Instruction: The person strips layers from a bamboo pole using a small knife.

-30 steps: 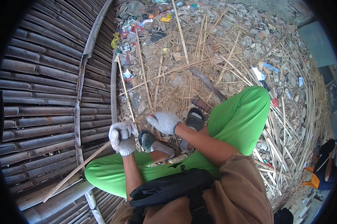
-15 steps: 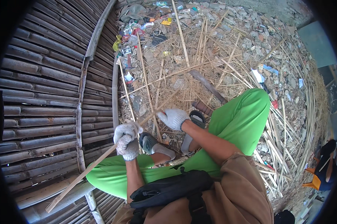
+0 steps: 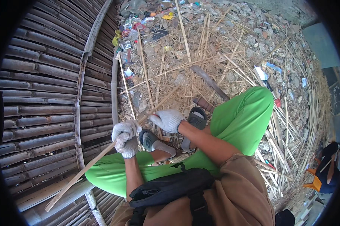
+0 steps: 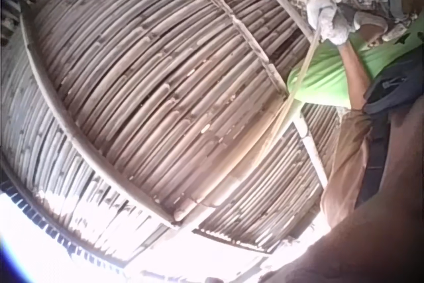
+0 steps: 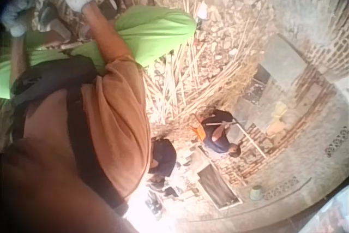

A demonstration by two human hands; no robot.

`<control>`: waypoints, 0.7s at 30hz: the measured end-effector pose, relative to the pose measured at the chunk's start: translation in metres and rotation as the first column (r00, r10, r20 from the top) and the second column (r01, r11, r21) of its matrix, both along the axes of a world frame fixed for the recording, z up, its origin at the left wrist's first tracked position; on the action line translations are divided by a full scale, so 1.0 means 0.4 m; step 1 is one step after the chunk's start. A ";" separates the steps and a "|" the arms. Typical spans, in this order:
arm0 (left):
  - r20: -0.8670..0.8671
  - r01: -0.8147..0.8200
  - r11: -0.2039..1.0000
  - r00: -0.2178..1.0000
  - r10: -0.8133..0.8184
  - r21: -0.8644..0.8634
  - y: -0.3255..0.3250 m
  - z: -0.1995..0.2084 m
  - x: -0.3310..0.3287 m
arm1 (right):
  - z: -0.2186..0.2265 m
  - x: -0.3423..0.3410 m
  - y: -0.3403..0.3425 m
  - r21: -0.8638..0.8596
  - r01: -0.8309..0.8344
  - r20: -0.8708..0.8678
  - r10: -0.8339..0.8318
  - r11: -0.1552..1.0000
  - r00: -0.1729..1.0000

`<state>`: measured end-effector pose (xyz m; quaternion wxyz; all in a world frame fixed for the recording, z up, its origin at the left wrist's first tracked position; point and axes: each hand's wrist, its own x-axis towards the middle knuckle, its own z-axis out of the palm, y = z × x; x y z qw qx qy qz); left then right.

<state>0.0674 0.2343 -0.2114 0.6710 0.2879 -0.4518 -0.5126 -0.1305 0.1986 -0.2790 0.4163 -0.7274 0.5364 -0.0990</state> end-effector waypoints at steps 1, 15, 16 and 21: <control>-0.008 0.011 0.999 1.000 -0.012 -0.053 -0.002 0.008 -0.004 | -0.022 0.010 -0.001 -0.030 0.020 -0.018 -0.020 0.999 1.000; -0.002 -0.031 0.999 1.000 0.031 0.024 -0.014 0.019 -0.023 | -0.017 0.004 -0.002 -0.015 0.022 0.027 -0.021 1.000 0.999; -0.002 -0.032 0.999 0.999 0.032 0.029 0.000 0.013 -0.017 | -0.022 -0.004 -0.002 -0.011 0.040 0.039 -0.039 0.999 0.998; -0.054 0.024 0.999 0.998 -0.027 -0.043 0.002 -0.023 0.027 | -0.027 0.017 0.003 -0.013 0.028 -0.020 -0.028 1.000 0.999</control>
